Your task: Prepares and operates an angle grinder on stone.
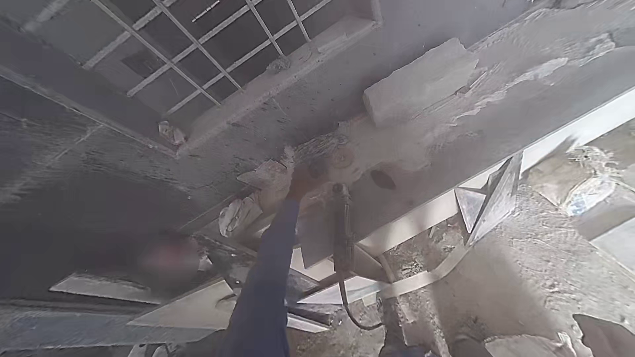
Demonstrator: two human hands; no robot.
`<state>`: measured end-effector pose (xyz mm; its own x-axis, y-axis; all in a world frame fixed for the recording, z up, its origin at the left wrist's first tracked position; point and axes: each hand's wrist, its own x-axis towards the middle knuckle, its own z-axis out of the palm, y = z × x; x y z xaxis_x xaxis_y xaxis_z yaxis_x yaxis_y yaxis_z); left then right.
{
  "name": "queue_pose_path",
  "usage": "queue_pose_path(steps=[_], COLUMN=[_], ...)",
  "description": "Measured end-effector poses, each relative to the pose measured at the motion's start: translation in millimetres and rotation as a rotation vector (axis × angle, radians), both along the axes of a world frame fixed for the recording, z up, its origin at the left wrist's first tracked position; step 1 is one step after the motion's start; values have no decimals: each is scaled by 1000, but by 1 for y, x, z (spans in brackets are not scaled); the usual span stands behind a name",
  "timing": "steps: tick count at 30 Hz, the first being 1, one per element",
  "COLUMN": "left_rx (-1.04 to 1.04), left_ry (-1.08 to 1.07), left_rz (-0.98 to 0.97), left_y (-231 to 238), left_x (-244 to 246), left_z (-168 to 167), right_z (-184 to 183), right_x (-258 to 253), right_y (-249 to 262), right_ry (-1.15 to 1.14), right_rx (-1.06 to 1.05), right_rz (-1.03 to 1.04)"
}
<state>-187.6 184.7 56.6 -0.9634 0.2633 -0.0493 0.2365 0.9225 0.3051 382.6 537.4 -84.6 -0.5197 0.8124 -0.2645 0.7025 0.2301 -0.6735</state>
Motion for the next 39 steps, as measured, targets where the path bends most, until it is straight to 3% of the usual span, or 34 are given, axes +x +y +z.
queue_pose_path(steps=[2, 6, 11, 13, 16, 21, 23, 26, 28, 32, 35, 39], left_rx=[-56, -114, 269, 457, 529, 327, 137, -137, -112, -50, -123, -330], left_ry=[-73, -125, -278, -373, -399, -121, 1, -84, -150, -49, 42, -143], left_rz=[-187, -286, -158, -93, -112, -179, -212, -188, -207, -275, -348, -362], left_y=[-4, -5, -45, -65, -87, -102, -95, -83, -83, -69, -41, -10], left_x=[-32, -59, -76, -76, -77, -46, -41, -35, -36, -38, -49, -55], left_z=[-16, -16, -11, -6, -5, -17, -29, -34, -34, -13, -5, -1], right_z=[4, -14, -4, 8, -6, 3, 6, 26, 31, 30, 28, 39], right_x=[-15, -26, -43, -47, -45, -52, -52, -57, -56, -47, -47, -48], right_y=[-31, -107, -195, -214, -219, -210, -210, -217, -223, -234, -243, -253], right_ry=[67, 78, -121, -154, -124, -157, -139, -166, -180, -174, -168, -156], right_rx=[12, 29, -29, -95, -46, 66, 108, 69, 66, 57, -4, 11], right_rz=[-39, -69, -83, -51, -45, -25, -20, -11, -7, 15, 28, 5])
